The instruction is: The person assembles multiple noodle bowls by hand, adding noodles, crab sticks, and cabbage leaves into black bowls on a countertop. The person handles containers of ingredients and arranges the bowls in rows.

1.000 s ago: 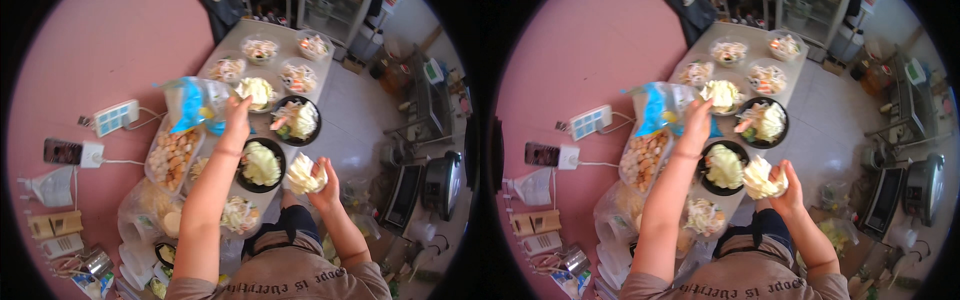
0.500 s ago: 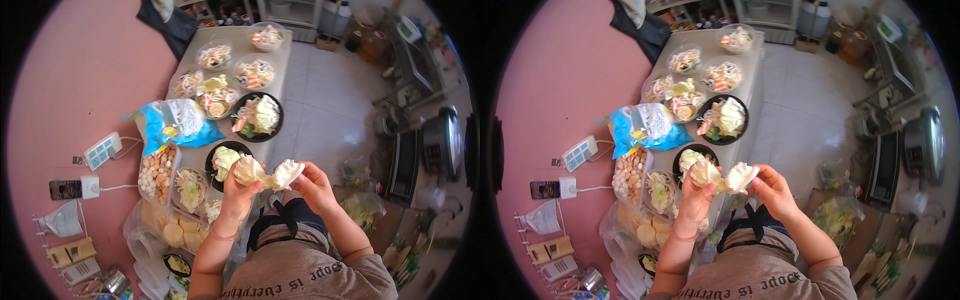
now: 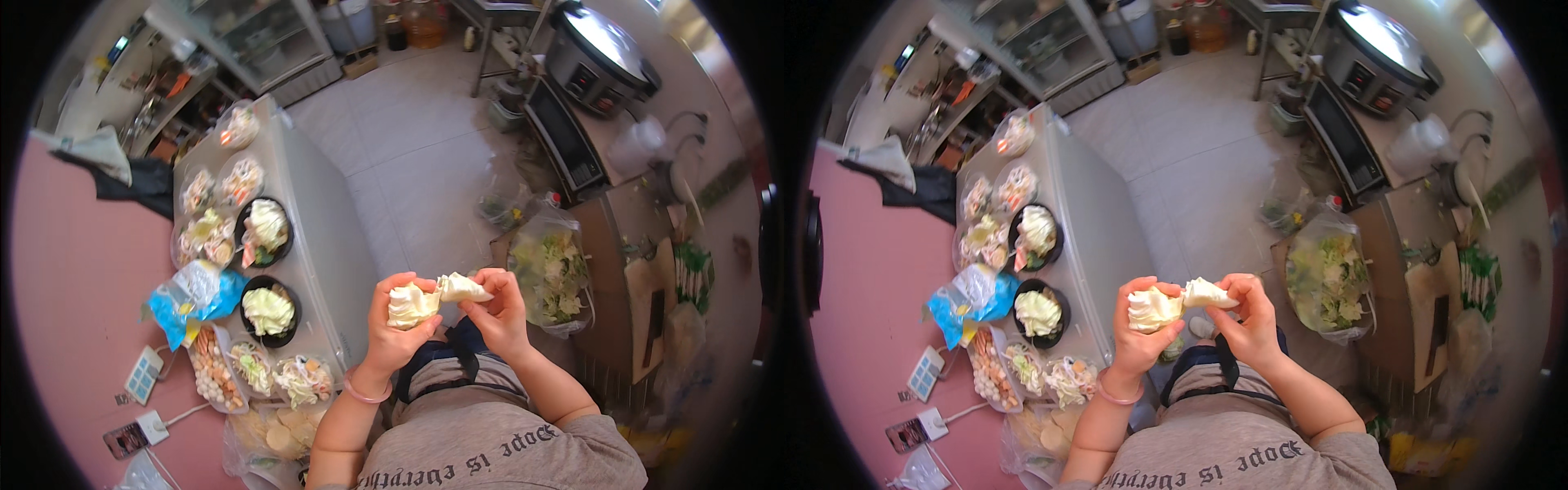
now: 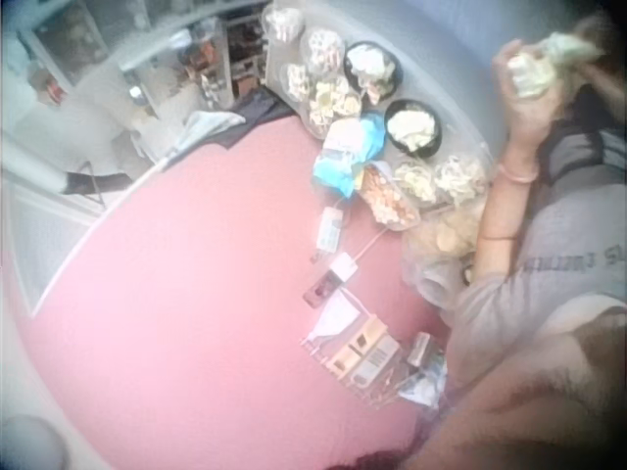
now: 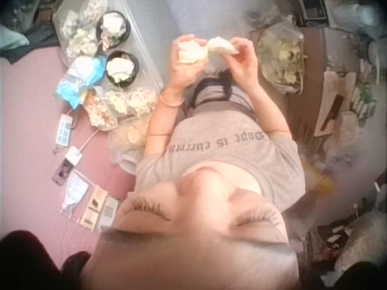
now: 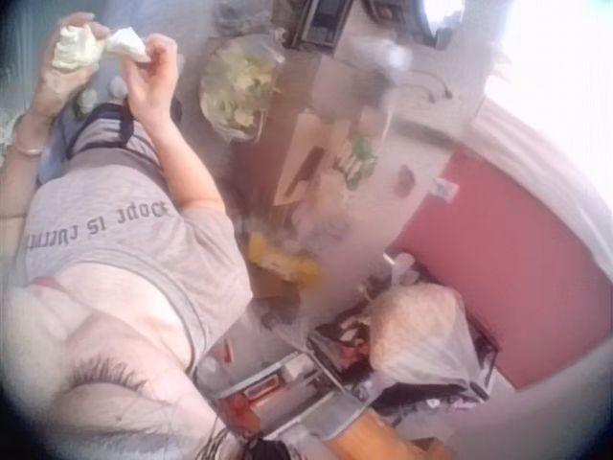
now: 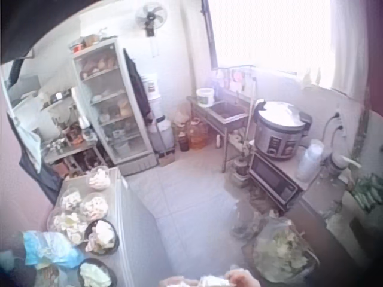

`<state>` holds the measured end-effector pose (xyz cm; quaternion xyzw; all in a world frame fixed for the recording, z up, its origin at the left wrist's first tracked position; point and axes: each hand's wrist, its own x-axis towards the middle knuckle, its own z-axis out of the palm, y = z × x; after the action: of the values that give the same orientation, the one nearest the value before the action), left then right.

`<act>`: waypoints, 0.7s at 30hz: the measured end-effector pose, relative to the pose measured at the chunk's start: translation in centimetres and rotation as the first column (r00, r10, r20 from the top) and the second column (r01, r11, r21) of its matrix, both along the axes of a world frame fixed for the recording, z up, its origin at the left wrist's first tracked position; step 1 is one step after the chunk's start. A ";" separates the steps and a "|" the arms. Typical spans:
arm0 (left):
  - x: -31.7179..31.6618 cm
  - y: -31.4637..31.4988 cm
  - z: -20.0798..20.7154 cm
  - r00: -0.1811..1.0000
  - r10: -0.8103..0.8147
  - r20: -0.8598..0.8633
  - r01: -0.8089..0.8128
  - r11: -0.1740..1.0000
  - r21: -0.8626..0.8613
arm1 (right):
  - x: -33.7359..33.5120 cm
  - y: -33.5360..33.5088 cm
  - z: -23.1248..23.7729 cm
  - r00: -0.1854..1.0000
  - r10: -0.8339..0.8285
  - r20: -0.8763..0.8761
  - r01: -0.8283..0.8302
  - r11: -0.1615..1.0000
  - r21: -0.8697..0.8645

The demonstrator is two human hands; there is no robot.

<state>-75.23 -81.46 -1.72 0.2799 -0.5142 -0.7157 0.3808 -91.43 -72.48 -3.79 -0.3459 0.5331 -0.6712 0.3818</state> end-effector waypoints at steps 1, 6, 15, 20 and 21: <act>-1.4 0.6 0.1 0.999 -0.039 0.036 0.040 0.999 -0.027 | -1.4 1.1 -0.3 1.000 -0.022 -0.003 0.022 1.000 0.014; -9.8 4.3 -1.4 0.981 -0.173 0.085 0.186 0.963 -0.196 | -9.4 6.2 -0.2 0.912 -0.227 -0.341 0.228 0.973 -0.039; -23.7 7.0 0.3 0.870 -0.395 0.296 0.493 0.666 -0.559 | -22.5 14.2 0.6 0.745 -0.184 -0.641 0.163 0.982 -0.091; -26.8 9.6 -1.1 0.886 -0.383 0.261 0.462 0.688 -0.560 | -23.8 15.4 -0.8 0.918 -0.242 -0.314 0.254 0.967 -0.003; -27.0 10.0 -1.5 0.895 -0.376 0.242 0.446 0.713 -0.541 | -23.5 15.5 -0.9 0.954 -0.274 -0.120 0.278 0.960 0.021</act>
<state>-102.24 -71.50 -3.19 0.0683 -0.7783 -0.5724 0.2490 -114.91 -57.02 -4.71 -0.2991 0.6098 -0.6867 0.2592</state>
